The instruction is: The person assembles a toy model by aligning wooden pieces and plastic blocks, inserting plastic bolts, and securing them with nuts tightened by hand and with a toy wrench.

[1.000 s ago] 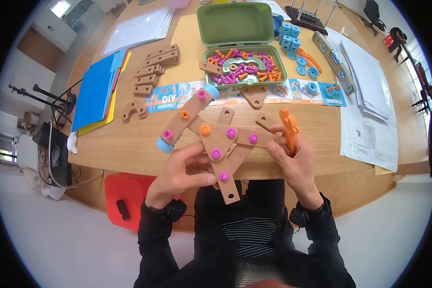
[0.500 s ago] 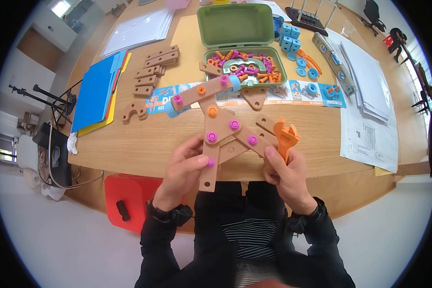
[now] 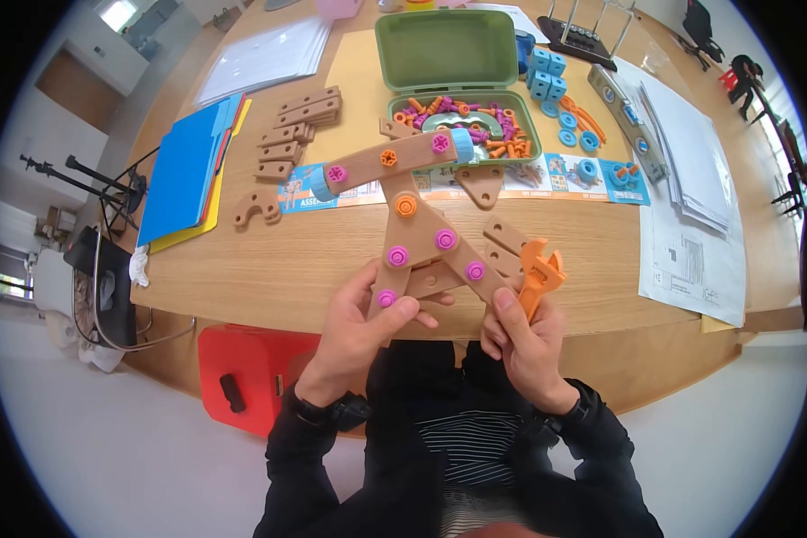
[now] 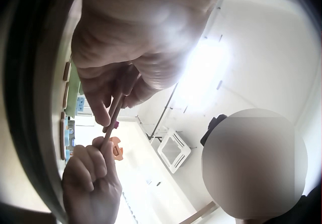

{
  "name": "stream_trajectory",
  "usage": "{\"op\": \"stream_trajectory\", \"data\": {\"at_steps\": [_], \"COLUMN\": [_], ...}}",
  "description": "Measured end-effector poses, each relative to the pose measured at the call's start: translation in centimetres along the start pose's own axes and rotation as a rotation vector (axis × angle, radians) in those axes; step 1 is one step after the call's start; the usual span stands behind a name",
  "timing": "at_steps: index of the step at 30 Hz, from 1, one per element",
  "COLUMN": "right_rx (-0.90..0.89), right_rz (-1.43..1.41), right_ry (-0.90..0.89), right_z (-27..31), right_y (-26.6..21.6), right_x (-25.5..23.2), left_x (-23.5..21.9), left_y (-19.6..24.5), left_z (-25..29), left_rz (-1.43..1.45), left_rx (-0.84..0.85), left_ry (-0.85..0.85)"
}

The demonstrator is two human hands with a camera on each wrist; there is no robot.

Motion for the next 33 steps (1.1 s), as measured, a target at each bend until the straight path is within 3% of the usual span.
{"op": "stream_trajectory", "data": {"at_steps": [12,33], "right_rx": [0.051,0.060], "right_rz": [0.069,0.199], "right_ry": [-0.037,-0.097], "right_z": [0.07,-0.15], "right_y": [0.10,0.06], "right_x": [-0.12,-0.40], "left_x": [-0.43,-0.42], "left_y": [-0.14,0.31], "left_z": [0.14,0.22], "left_rz": [0.071,0.010], "left_rx": [-0.055,0.024], "left_ry": [0.028,0.017]}}
Point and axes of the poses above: each hand's wrist, its own z-axis away from the middle knuckle, its own x-axis out of the palm, y = z × x, the point moved 5 cm from there along -z, towards the middle knuckle
